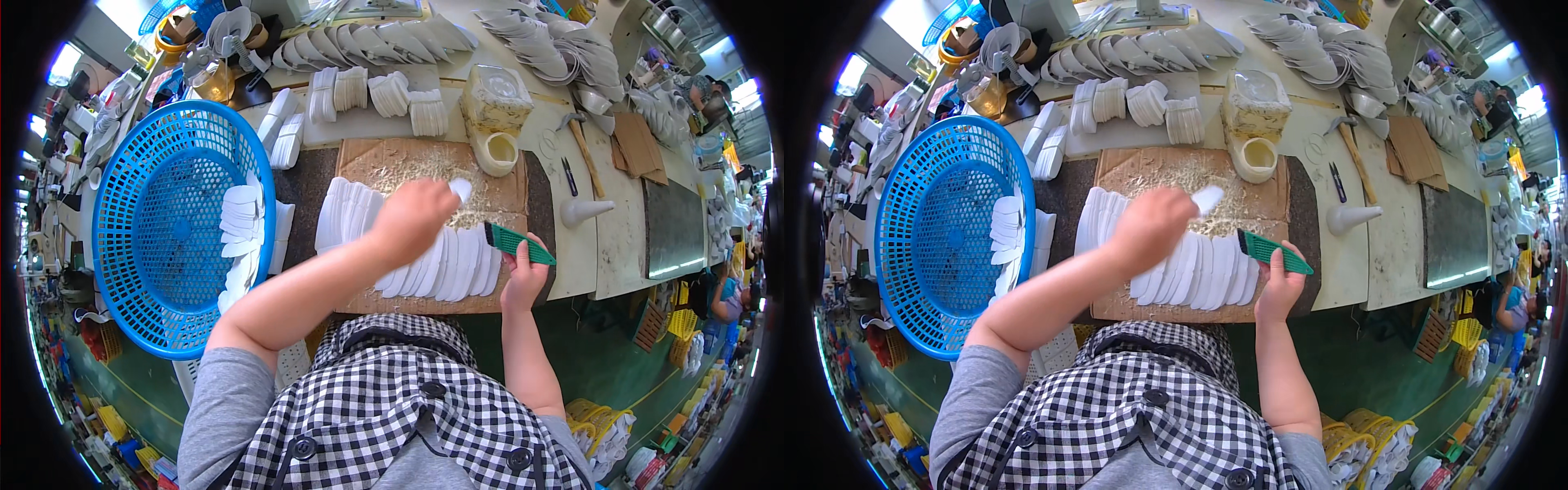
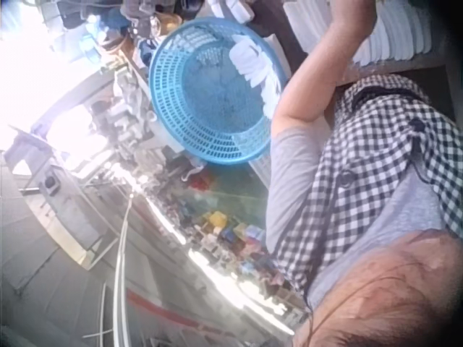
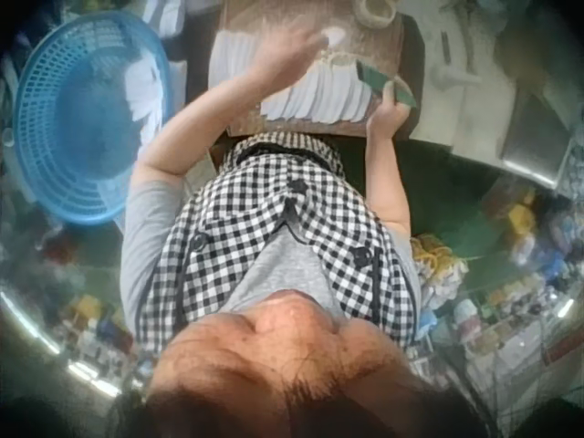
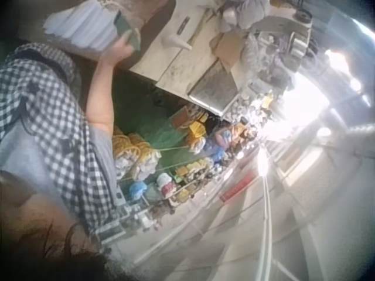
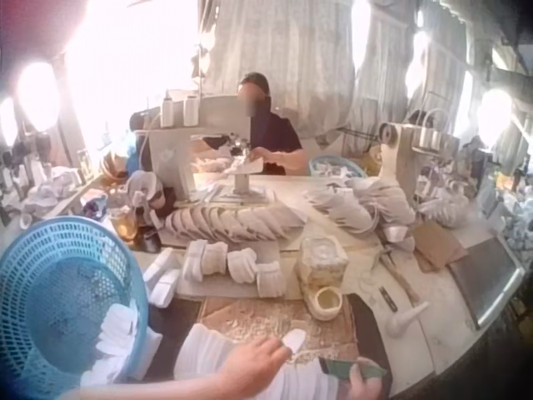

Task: Applying glue to white shoe components using a spreader tool.

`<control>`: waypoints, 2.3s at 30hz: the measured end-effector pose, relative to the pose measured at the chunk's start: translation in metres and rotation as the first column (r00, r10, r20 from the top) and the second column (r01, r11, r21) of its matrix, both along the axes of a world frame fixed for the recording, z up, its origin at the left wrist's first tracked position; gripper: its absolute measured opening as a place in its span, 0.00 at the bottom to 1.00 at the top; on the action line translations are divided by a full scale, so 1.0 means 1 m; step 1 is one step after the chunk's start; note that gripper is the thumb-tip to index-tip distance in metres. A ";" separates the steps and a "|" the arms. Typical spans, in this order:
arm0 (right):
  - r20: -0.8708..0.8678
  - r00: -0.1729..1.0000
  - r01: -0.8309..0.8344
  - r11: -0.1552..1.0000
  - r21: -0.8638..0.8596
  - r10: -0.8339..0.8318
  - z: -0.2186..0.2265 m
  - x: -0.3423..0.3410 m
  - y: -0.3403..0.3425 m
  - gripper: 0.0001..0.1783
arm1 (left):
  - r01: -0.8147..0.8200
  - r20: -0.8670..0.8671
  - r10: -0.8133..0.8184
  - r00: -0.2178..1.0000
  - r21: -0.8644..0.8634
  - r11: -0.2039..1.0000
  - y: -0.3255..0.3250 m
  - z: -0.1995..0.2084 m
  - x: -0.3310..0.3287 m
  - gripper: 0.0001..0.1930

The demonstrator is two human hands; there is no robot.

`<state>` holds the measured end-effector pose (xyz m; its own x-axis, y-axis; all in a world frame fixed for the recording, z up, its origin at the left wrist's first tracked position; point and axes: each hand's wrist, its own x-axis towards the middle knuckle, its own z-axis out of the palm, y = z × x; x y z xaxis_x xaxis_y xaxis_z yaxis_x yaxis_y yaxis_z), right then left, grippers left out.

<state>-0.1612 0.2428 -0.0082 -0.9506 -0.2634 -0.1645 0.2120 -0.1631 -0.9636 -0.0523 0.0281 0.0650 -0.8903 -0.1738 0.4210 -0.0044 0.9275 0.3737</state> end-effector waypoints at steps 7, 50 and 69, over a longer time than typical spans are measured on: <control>-0.373 0.901 -0.109 0.947 0.303 0.223 -0.006 -0.010 -0.021 0.08 | 0.205 0.374 -0.147 0.916 -0.118 0.972 0.076 -0.069 0.021 0.07; -0.671 0.470 -0.452 0.809 0.376 0.574 -0.015 0.081 -0.102 0.18 | -0.333 0.310 0.270 0.912 0.173 0.927 0.057 -0.068 0.142 0.19; -0.618 0.710 -0.138 0.927 0.350 0.339 0.022 -0.009 -0.045 0.09 | -0.084 0.464 0.153 0.873 -0.165 0.983 -0.019 -0.066 0.074 0.16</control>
<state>-0.1704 0.1974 0.0140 -0.7517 -0.5396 0.3792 -0.4928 0.0775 -0.8667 0.0219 0.0089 -0.0014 -0.9647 -0.2627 -0.0179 -0.2618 0.9500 0.1704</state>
